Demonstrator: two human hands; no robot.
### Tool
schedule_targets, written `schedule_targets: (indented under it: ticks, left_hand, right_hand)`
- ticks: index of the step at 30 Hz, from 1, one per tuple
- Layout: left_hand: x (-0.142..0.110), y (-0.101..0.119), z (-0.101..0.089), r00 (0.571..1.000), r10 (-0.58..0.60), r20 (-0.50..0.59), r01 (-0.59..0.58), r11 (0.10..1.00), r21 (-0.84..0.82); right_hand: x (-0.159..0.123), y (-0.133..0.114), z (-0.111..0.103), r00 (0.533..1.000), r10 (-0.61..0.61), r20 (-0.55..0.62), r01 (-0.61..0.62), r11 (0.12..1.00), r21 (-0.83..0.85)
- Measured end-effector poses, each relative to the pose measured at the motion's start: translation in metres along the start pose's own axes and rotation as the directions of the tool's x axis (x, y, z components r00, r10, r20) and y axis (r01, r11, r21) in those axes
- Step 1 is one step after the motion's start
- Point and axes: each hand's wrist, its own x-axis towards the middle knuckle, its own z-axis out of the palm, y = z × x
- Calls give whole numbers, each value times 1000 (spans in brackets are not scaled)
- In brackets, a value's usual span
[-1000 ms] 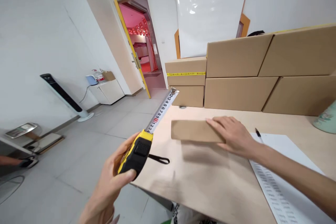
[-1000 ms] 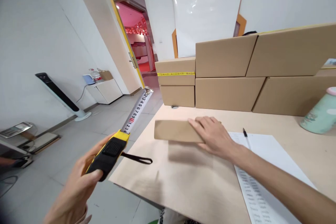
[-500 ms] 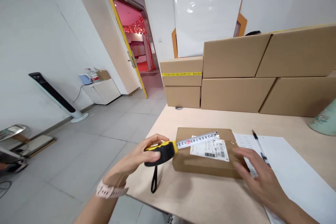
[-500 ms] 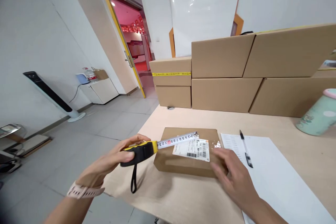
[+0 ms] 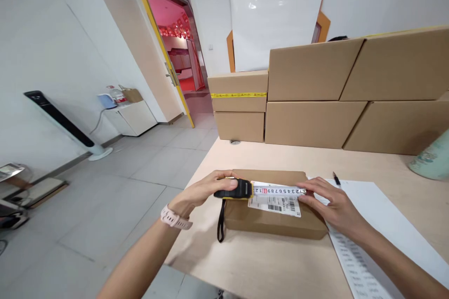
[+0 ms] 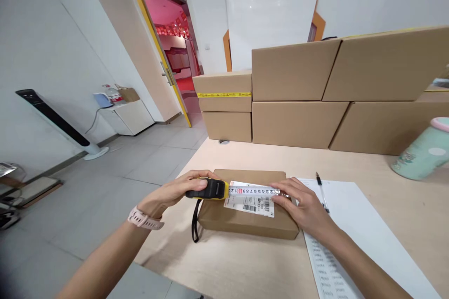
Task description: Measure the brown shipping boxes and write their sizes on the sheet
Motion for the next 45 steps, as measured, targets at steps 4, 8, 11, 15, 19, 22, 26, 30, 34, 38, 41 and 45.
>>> schedule_targets:
  ticks: [4, 8, 11, 15, 19, 22, 26, 30, 34, 38, 41, 45]
  left_hand:
    - [-2, -7, -19, 997, 22, -72, -24, 999, -21]
    - [-7, -25, -41, 984, 31, -176, -42, 997, -62]
    - [-9, -43, -47, 971, 46, -234, -68, 994, -85]
    - [-10, -62, -46, 961, 67, -267, -105, 986, -129]
    - [-11, -73, -46, 958, 52, -282, -110, 975, -192]
    - [-12, -80, -46, 953, 30, -301, -109, 963, -247]
    - [-11, -85, -44, 945, 10, -328, -118, 942, -314]
    - [-12, -87, -42, 937, 4, -350, -135, 927, -351]
    - [-14, -89, -41, 937, -11, -350, -130, 918, -375]
    - [-17, -88, -39, 936, -16, -352, -131, 913, -387]
    - [-17, -86, -39, 937, -12, -350, -135, 910, -392]
    - [-18, -86, -38, 936, -10, -351, -138, 909, -394]
  right_hand:
    - [0, 20, -26, 991, 136, -10, -136, 991, -2]
    - [-12, 38, -32, 934, 354, -41, -353, 935, 25]
    - [-18, 40, -23, 924, 381, -28, -378, 923, 71]
    - [-18, 41, -14, 927, 376, -3, -373, 922, 105]
    - [-17, 44, -11, 940, 339, 28, -340, 930, 138]
    - [-18, 47, -9, 937, 349, 30, -350, 926, 142]
    - [-22, 46, -7, 916, 400, 19, -399, 908, 124]
    - [-26, 45, -7, 874, 486, 10, -483, 867, 122]
    - [-31, 50, -9, 849, 526, 41, -527, 840, 130]
    - [-35, 63, -11, 848, 525, 76, -530, 838, 128]
    - [-39, 69, -12, 852, 516, 89, -524, 841, 134]
    - [-41, 67, -11, 838, 541, 76, -546, 822, 165]
